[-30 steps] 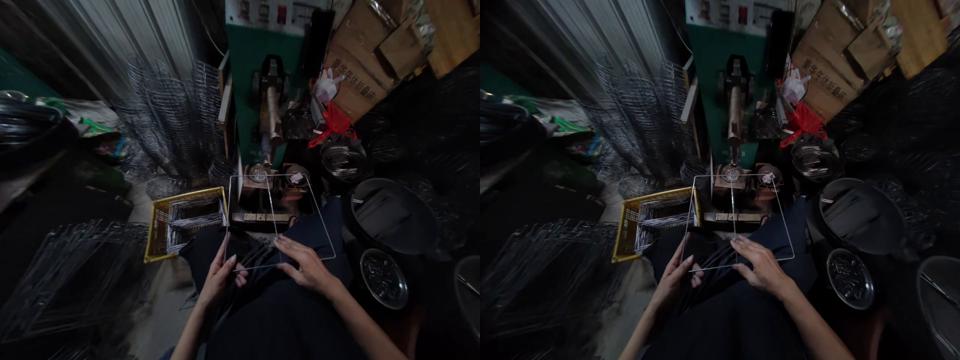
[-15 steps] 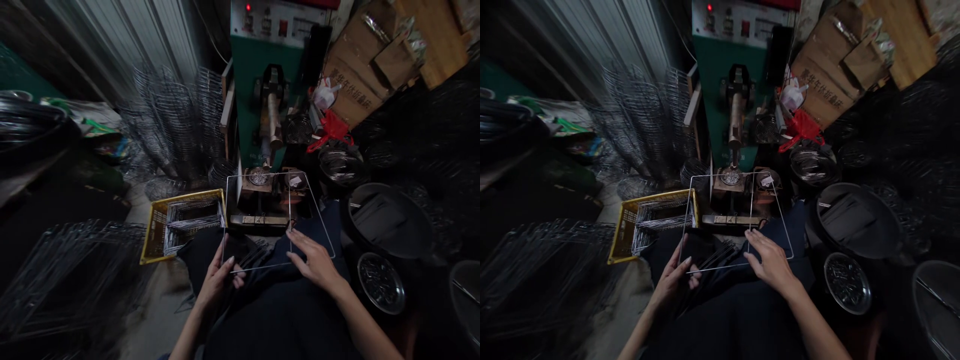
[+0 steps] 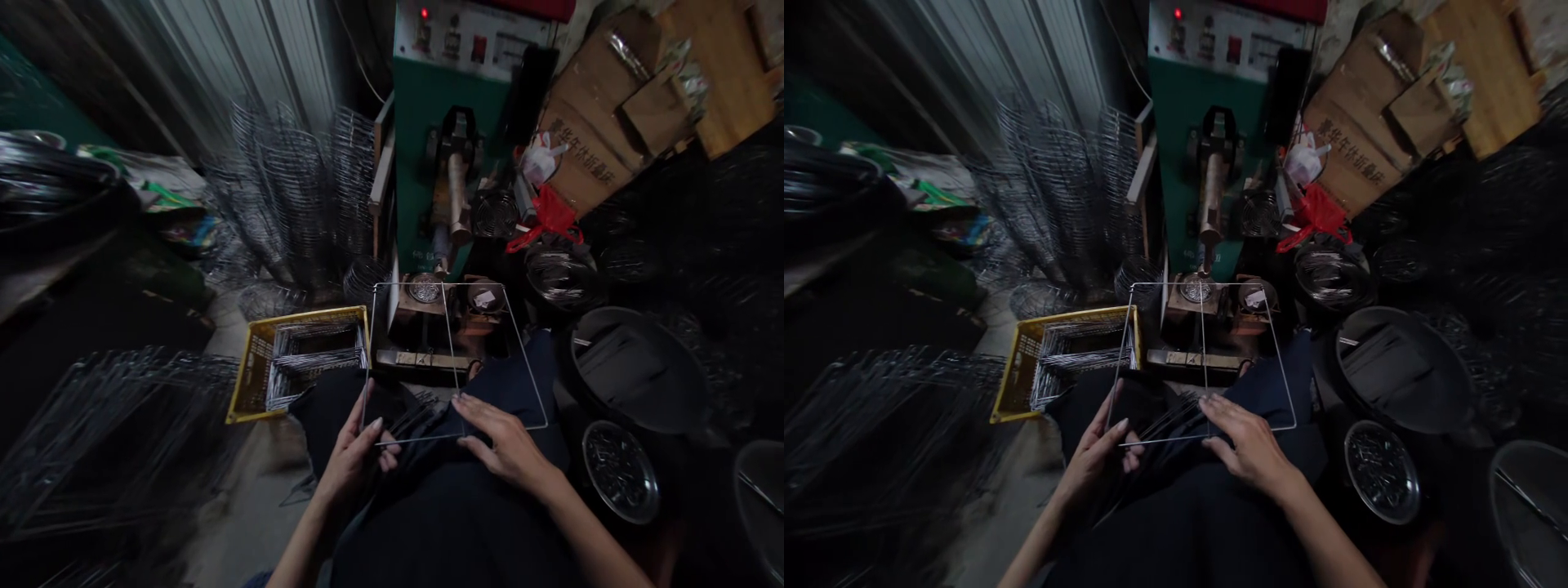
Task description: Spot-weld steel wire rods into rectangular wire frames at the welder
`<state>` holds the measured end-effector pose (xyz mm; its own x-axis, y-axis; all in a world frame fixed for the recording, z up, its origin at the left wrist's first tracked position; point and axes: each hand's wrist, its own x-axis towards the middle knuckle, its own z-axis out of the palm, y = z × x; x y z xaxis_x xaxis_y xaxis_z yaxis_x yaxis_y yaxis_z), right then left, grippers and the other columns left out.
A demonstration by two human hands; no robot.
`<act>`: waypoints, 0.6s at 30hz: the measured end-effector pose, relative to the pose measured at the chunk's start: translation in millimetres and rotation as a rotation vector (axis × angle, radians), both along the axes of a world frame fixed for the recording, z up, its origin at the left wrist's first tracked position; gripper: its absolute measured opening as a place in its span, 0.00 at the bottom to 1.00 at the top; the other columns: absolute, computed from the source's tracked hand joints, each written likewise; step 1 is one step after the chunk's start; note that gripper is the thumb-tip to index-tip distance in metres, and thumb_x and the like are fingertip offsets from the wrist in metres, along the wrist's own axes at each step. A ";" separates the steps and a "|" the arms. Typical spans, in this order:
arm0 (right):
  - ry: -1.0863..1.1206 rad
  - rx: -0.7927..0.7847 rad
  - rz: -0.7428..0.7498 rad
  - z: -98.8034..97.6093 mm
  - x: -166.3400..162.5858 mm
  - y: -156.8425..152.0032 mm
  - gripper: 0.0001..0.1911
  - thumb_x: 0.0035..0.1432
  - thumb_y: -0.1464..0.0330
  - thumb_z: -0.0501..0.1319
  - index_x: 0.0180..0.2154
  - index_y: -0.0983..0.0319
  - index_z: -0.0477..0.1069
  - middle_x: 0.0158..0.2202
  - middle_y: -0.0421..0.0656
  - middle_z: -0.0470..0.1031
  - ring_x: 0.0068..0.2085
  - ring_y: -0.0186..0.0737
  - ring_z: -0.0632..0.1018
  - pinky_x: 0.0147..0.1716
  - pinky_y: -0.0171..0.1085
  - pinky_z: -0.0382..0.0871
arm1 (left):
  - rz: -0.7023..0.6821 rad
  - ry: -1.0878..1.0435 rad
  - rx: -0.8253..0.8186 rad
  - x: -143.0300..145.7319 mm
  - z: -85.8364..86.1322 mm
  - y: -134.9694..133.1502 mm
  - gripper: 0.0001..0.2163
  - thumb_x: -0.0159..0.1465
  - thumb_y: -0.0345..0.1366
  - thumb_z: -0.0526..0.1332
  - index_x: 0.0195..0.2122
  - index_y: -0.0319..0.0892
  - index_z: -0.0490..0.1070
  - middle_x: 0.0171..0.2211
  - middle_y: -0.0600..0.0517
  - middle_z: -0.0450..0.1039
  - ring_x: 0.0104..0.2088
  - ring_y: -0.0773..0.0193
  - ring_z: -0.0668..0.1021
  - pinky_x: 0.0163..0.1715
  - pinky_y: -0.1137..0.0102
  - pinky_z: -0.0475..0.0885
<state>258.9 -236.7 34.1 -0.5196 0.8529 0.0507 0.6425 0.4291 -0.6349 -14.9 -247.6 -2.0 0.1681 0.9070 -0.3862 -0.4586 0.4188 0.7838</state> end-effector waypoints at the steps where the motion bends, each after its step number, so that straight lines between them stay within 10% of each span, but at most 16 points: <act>1: -0.012 -0.006 0.000 0.5 2.0 0.4 0.31 0.62 0.68 0.61 0.64 0.55 0.58 0.62 0.44 0.64 0.62 0.44 0.66 0.61 0.46 0.62 | 0.005 0.003 0.006 -0.7 2.0 0.6 0.43 0.63 0.41 0.62 0.70 0.46 0.31 0.23 0.49 0.76 0.18 0.64 0.76 0.18 0.75 0.69; 18: -0.063 0.026 -0.037 9.1 3.3 0.9 0.32 0.60 0.71 0.61 0.64 0.53 0.58 0.61 0.42 0.66 0.58 0.43 0.71 0.58 0.42 0.68 | -0.004 -0.018 0.010 9.6 11.0 1.6 0.42 0.64 0.42 0.61 0.70 0.48 0.31 0.22 0.50 0.76 0.18 0.64 0.75 0.18 0.74 0.70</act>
